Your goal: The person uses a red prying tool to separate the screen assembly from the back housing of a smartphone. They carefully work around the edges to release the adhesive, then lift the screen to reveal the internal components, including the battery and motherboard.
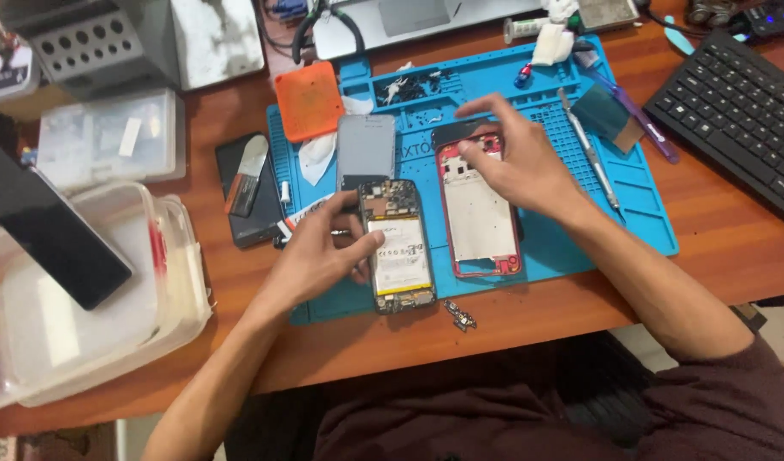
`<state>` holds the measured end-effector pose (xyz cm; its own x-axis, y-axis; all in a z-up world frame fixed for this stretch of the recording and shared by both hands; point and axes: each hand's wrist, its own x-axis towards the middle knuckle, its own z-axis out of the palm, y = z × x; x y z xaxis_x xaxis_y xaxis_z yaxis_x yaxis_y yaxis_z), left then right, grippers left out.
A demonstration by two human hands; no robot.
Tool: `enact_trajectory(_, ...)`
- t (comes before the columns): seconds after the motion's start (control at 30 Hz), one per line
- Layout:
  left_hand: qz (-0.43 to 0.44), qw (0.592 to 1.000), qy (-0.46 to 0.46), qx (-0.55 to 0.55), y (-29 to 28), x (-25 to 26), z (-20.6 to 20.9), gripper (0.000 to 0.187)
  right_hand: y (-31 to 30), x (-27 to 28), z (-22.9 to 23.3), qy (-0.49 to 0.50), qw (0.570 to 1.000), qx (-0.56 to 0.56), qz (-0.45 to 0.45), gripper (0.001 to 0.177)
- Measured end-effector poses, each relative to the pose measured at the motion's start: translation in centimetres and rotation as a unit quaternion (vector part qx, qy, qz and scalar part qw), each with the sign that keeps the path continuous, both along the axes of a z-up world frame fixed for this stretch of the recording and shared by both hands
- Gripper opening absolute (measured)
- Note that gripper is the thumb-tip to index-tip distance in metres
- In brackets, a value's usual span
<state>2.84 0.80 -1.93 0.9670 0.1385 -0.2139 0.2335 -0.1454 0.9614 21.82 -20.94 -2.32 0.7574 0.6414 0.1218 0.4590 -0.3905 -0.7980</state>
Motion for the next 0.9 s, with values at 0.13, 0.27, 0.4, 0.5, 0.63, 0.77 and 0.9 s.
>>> enact_trajectory(0.13,-0.007,0.995,0.033,0.095,-0.1,0.0,1.6,0.064,-0.1,1.2,-1.0,-0.111,0.991,-0.043,0.057,0.029)
enact_trajectory(0.27,-0.026,0.978,0.02,0.204,0.0,0.0,0.2,0.044,-0.2,0.6,-0.2,-0.204,0.97,-0.109,0.076,0.021)
enact_trajectory(0.4,-0.029,0.968,0.013,0.249,-0.4,-0.1,-0.1,0.039,-0.5,0.6,-0.1,-0.275,0.945,-0.158,0.078,0.026)
enact_trajectory(0.5,-0.03,0.969,0.016,0.243,-0.4,-0.1,0.2,0.035,-1.1,1.3,-1.1,-0.387,0.906,-0.144,0.092,0.033)
enact_trajectory(0.63,-0.017,0.971,0.016,0.239,-0.4,0.0,-0.3,0.034,-1.8,-3.9,2.8,-0.303,0.918,-0.09,0.24,0.034)
enact_trajectory(0.77,-0.036,0.965,-0.012,0.261,0.3,0.1,-0.5,0.03,-2.7,-8.9,3.5,-0.157,0.857,-0.2,0.449,0.033)
enact_trajectory(0.9,-0.057,0.963,0.03,0.262,1.2,-0.2,0.4,0.025,-3.5,-9.4,1.7,-0.177,0.835,-0.224,0.47,0.023)
